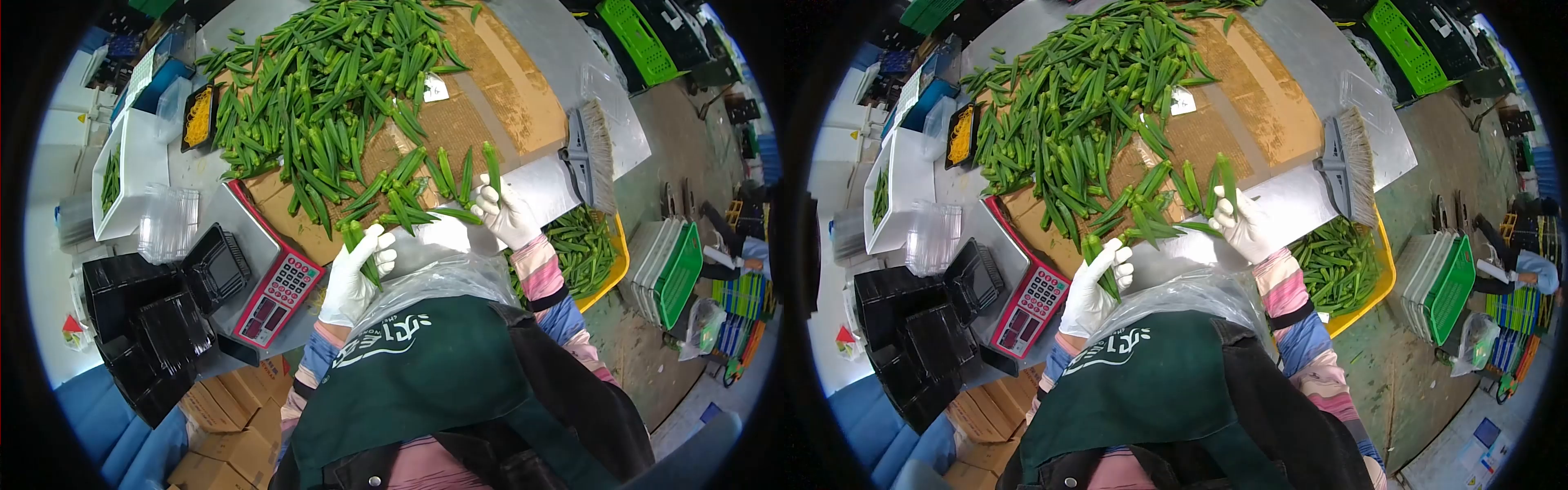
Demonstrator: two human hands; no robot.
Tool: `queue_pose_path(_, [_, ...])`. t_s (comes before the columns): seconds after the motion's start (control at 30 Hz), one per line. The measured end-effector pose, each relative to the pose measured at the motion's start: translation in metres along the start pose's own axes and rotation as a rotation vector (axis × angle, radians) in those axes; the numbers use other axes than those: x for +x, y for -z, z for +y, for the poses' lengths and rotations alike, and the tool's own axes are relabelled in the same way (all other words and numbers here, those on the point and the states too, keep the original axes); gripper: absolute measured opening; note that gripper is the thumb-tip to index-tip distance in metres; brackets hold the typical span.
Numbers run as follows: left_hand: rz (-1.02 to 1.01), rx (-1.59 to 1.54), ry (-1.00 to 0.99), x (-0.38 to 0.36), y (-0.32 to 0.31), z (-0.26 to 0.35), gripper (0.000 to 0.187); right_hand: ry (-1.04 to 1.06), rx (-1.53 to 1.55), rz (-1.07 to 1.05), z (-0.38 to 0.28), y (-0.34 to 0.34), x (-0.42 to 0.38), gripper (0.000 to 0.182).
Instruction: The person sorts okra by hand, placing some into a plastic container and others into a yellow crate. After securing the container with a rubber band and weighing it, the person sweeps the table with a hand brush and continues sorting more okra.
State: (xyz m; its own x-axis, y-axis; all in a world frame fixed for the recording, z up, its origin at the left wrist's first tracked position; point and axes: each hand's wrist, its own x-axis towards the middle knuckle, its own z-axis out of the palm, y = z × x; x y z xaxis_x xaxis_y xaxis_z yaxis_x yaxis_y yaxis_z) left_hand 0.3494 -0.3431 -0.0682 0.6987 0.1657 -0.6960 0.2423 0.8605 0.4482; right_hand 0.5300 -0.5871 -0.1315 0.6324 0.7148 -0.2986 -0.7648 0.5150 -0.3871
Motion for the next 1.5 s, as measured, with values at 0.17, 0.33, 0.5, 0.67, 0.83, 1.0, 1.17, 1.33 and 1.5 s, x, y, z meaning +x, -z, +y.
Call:
queue_pose_path(0.17, [-0.017,-0.005,0.032,-0.001,-0.004,-0.003,0.033,-0.088,0.166,-0.107,0.011,-0.018,0.002,0.027])
queue_pose_path(0.33, [-0.042,-0.005,0.024,-0.007,-0.017,0.0,0.035,-0.13,-0.191,-0.101,0.023,-0.033,-0.002,0.032])
queue_pose_path(0.5, [-0.106,-0.038,0.041,-0.014,-0.03,-0.004,0.035,0.243,-1.507,-0.371,0.073,-0.078,-0.021,0.022])
queue_pose_path(0.67, [-0.084,-0.06,0.034,-0.002,-0.003,-0.008,0.032,0.135,-1.817,0.238,0.038,-0.01,-0.006,0.016])
queue_pose_path(0.83, [-0.042,-0.012,0.044,-0.004,-0.005,-0.01,0.03,0.542,-2.154,0.477,-0.003,0.087,-0.006,0.036])
queue_pose_path(1.0, [-0.033,-0.043,0.034,-0.004,-0.003,-0.01,0.032,0.038,-1.05,0.429,-0.021,0.08,-0.034,0.023])
queue_pose_path(1.17, [-0.062,-0.031,0.048,-0.006,-0.008,-0.011,0.035,0.011,-0.422,0.19,-0.017,0.036,-0.051,0.038])
queue_pose_path(1.33, [-0.063,-0.025,0.053,-0.011,-0.018,-0.009,0.036,-0.051,-0.382,0.107,0.001,0.006,-0.044,0.039])
queue_pose_path(1.5, [-0.123,0.036,0.061,-0.018,-0.036,-0.006,0.038,0.08,-1.432,-0.118,0.058,-0.046,-0.023,0.033])
